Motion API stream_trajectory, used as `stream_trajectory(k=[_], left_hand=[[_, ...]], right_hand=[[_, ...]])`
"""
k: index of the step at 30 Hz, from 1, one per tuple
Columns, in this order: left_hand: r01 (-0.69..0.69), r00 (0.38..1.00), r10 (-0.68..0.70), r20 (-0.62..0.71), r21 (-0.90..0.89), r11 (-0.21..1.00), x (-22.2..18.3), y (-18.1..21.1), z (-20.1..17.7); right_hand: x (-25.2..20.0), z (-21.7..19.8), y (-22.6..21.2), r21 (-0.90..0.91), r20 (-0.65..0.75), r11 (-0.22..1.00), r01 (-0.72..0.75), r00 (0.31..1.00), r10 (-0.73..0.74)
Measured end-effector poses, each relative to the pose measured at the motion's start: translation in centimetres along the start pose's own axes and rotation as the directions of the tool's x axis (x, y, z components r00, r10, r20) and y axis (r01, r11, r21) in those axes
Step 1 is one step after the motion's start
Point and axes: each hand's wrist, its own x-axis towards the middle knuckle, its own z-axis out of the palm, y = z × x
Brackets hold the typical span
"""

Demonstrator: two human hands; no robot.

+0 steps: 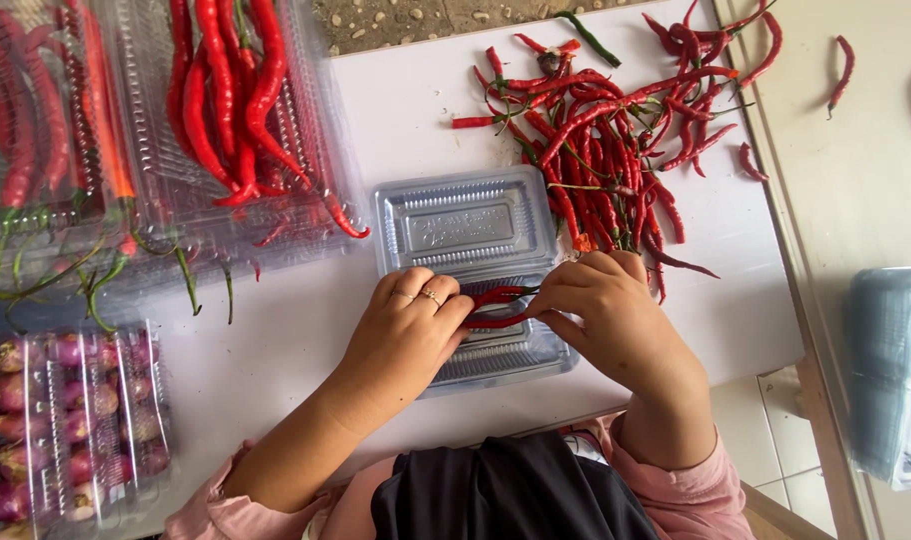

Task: The person places small red chilies into clear plastic containers by hand and سپس moves the containers aside.

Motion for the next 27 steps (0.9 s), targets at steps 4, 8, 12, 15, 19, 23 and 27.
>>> stream_trajectory(k=[4,8,12,15,19,23,27], left_hand=[[0.016,1.0,-0.016,0.006,-0.009,1.0,0.1,0.2,-0.4],[0.011,0.999,-0.012,0.031,0.003,1.0,0.2,0.1,-0.2],[0.012,0.998,-0.014,0.065,0.037,0.999,0.3,0.2,-0.1],[0.016,0.997,-0.019,0.068,0.042,0.999,0.5,0.3,0.1],[0.017,0.998,-0.019,0.066,0.032,0.999,0.4,0.3,-0.1],[0.034,0.995,-0.037,0.094,0.038,0.999,1.1,0.7,-1.7],[0.04,0.995,-0.044,0.088,0.046,0.998,2.1,1.3,-2.6]], right_hand=[[0.0,-0.1,0.1,-0.002,-0.002,1.0,0.005,1.0,-0.005],[-0.3,-1.1,0.8,0.072,-0.093,0.997,-0.034,0.995,0.041],[-1.0,-2.4,2.3,0.104,-0.255,0.98,-0.171,0.948,0.193],[-1.7,-3.0,3.3,0.091,-0.323,0.954,-0.285,0.898,0.299],[-3.2,-3.0,5.4,0.099,-0.367,0.907,-0.41,0.832,0.416],[-4.4,-4.1,6.4,0.097,-0.393,0.852,-0.514,0.767,0.508],[-5.0,-4.5,7.2,0.057,-0.357,0.799,-0.598,0.735,0.576]])
